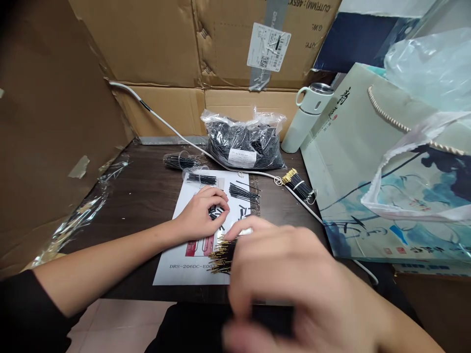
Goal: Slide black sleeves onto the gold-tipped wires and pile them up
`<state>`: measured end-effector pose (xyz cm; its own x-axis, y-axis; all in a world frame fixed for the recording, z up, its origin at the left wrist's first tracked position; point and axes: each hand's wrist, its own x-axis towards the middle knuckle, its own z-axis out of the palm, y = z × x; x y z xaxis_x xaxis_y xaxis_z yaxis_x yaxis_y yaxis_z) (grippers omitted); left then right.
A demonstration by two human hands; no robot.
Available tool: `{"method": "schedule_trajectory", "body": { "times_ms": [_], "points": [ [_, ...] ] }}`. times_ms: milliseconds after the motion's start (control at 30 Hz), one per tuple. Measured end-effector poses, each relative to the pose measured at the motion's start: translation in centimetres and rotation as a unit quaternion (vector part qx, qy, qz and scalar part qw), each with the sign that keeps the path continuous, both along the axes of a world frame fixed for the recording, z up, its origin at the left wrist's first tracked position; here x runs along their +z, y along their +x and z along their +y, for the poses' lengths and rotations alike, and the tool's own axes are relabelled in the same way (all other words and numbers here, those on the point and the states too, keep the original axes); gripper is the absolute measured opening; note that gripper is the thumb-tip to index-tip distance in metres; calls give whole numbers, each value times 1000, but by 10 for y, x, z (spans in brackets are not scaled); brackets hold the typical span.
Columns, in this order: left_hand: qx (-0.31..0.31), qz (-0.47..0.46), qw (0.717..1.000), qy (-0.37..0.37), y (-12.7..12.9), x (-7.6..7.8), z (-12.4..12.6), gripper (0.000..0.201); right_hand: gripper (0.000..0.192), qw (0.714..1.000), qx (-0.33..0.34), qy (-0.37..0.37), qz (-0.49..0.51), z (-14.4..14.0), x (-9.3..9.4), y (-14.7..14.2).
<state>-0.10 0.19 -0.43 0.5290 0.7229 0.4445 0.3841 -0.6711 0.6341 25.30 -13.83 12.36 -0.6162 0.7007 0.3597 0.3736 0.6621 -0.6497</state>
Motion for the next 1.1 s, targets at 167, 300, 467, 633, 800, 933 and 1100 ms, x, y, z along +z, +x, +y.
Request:
{"method": "schedule_trajectory", "body": {
  "times_ms": [167, 300, 467, 633, 800, 933, 1100],
  "points": [
    [-17, 28, 999, 5, -1, 1, 0, 9, 15, 987, -25, -78, -139, 72, -32, -21],
    [-22, 40, 999, 11, 0, 0, -1, 7, 11, 977, -41, -75, -195, 77, -66, -21],
    [-22, 44, 999, 5, -1, 0, -2, 6, 10, 968, -32, -80, -235, 78, -74, -20],
    [-32, 63, 998, -5, -1, 1, -2, 8, 13, 954, -29, -77, -287, 79, -73, -23],
    [-30, 12, 999, -18, -1, 4, 0, 5, 15, 970, -26, -56, -235, 78, -69, -17],
    [-1, -67, 994, -84, 0, 6, 0, 9, 13, 991, -79, -60, -94, 84, -66, -7],
    [10, -143, 979, -145, 2, 1, 1, 11, 13, 982, -170, -65, 57, 92, -77, -3]
  ]
}}
